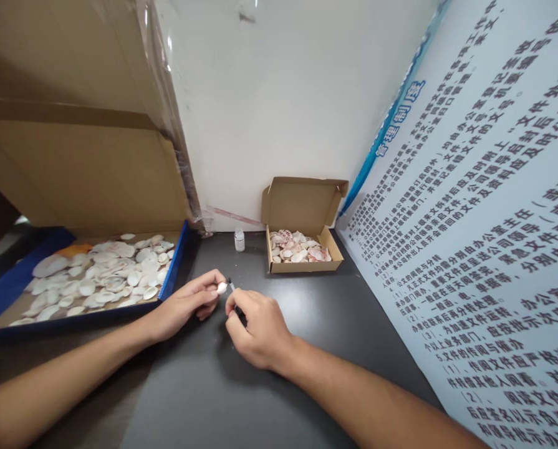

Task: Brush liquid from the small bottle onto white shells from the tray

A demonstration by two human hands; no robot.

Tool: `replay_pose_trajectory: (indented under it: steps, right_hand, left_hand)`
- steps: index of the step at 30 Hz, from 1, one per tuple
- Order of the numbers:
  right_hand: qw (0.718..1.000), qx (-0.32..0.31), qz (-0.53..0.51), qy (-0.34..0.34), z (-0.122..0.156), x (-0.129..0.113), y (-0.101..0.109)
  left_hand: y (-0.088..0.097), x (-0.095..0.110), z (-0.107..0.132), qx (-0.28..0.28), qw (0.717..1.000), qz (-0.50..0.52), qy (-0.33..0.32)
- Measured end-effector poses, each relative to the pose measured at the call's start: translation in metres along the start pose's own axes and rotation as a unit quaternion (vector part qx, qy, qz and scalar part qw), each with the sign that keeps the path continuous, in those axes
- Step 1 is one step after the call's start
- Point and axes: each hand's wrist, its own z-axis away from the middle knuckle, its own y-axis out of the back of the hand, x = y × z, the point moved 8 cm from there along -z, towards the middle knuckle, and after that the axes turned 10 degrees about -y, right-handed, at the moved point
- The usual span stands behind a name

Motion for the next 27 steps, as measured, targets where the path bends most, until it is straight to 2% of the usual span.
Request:
replay_pose_trajectory:
  steps: [4,8,13,17,20,22,25,27]
  right_hand:
    - [0.997,-0.028,-0.039,0.053,0.003,-0.009,-0.002]
    - [0.997,-0.040,-0.061,-0.019,0.002,0.004,-0.003]
    - [0.990,-0.098,-0.098,-0.004,0.006,-0.001,-0.012]
    - [0.991,-0.053,-0.110,-0.056,0.004,0.006,-0.006]
    - [0.989,-0.084,-0.120,-0.004,0.006,-0.002,-0.009]
    - [0.989,-0.091,-0.118,0.002,0.007,-0.003,-0.009]
    - [0.991,-0.035,-0.118,-0.048,0.003,0.005,-0.001]
    - [0.992,-0.025,-0.118,-0.026,0.003,0.001,0.001]
  left_hand:
    - [0.000,-0.001,0.001,0.000,1.000,0.011,0.000]
    - [0.000,-0.001,0.001,0.011,1.000,0.028,0.008]
    - [-0.001,0.001,0.002,0.007,1.000,0.025,0.004]
    - [-0.002,0.001,0.003,-0.006,1.000,-0.001,-0.001]
    - [-0.001,0.002,0.004,-0.011,1.000,-0.012,-0.008]
    - [-0.001,0.002,0.003,-0.013,1.000,-0.016,-0.010]
    - [-0.002,0.002,0.003,-0.013,1.000,-0.018,-0.007]
    - [-0.002,0.002,0.003,-0.013,1.000,-0.019,-0.007]
